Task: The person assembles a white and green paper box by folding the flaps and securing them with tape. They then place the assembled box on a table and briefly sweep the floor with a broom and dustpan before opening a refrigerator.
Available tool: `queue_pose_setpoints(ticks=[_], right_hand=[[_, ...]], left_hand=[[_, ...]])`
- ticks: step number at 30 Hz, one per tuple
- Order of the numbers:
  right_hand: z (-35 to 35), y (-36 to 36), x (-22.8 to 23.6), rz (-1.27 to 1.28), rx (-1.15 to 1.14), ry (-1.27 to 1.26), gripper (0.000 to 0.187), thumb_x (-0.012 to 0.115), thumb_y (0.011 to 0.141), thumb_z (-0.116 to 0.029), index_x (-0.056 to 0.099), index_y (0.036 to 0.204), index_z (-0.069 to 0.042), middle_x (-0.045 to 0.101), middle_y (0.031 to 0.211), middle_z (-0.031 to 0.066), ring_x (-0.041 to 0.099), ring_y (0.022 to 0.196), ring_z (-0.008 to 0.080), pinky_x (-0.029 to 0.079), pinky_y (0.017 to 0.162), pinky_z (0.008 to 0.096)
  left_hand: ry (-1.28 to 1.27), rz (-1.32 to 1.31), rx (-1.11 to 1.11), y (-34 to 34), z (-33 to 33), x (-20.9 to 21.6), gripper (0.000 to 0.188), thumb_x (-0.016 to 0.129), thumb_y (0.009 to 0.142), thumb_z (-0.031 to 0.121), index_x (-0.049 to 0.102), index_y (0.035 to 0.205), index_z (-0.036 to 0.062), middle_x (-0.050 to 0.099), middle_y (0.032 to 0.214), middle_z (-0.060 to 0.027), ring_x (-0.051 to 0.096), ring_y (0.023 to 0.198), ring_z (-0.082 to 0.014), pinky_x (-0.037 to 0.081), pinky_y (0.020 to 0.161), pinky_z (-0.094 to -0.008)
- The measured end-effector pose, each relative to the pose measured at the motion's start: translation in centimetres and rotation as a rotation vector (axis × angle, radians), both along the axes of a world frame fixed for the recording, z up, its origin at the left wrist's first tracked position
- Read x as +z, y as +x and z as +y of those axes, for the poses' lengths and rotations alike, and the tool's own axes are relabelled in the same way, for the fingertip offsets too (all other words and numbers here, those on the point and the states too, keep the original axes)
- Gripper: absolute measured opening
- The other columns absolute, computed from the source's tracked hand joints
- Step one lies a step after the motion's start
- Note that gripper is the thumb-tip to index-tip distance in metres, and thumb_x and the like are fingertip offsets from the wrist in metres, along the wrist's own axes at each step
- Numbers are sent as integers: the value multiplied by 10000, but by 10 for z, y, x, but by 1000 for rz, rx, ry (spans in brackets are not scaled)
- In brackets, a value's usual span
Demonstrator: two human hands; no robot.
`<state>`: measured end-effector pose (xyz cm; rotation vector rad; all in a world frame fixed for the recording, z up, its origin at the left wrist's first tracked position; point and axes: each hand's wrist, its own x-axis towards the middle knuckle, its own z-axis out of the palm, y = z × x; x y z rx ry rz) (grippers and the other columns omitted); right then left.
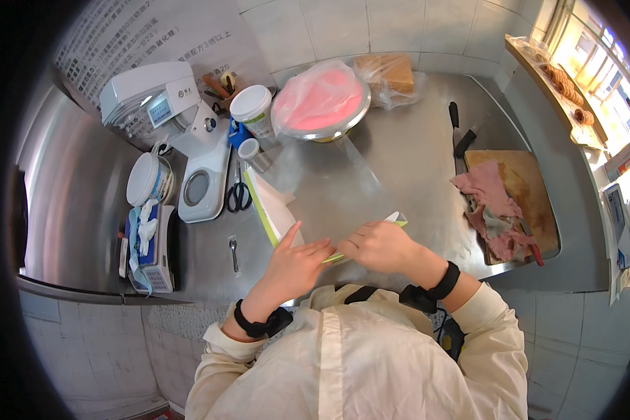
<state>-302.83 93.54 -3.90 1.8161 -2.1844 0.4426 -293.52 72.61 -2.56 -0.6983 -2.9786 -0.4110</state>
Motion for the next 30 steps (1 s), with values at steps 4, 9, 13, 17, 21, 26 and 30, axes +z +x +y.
queue_pose_setpoints(ticks=[4,9,13,17,21,26,30], right_hand=[[-5,15,41,-34,64,-119,423,636,716,-184,577,1105,-29,642,1031,82,622,957,249,501,842,372],[32,-3,80,-115,-29,-168,447,622,752,-98,558,1192,-46,589,1181,104,530,1142,267,438,935,407],[42,-47,56,-131,-330,-162,496,606,733,-73,536,1225,-74,530,1274,110,472,1216,263,395,981,412],[20,-54,55,99,-275,-21,486,607,737,-112,524,1215,-96,490,1319,111,446,1240,267,352,1032,422],[0,-37,45,75,-50,22,330,612,751,-201,549,1053,-83,530,1225,102,437,1240,268,311,1078,421],[-10,-32,32,57,-29,68,276,615,768,-297,491,863,-70,507,942,83,493,1002,265,369,953,401],[-25,-18,24,-25,-132,-18,384,653,733,-377,473,835,-53,470,853,85,466,832,258,366,747,359]], left_hand=[[-195,-12,-27,5,-24,20,280,561,840,143,622,1113,117,579,1233,-45,455,1240,-223,131,1095,-575],[-397,166,125,9,-90,50,410,539,837,74,552,1240,149,507,1320,-73,278,1365,-269,97,1098,-581],[-205,248,409,7,-104,69,533,567,831,145,441,1349,156,446,1368,-131,335,1327,-308,162,1071,-592],[303,-38,207,36,-37,94,569,569,858,236,386,1384,117,437,1370,-158,334,1324,-322,200,1069,-562],[61,-55,177,44,-20,39,520,570,850,238,446,1335,97,456,1356,-152,352,1311,-335,232,1059,-558],[-351,630,330,19,-61,21,411,566,809,109,548,1220,99,493,1320,-107,449,1228,-301,245,1059,-559],[-1,522,332,27,-49,25,398,574,807,108,550,1202,64,522,1284,-101,488,1169,-279,268,1051,-544]])
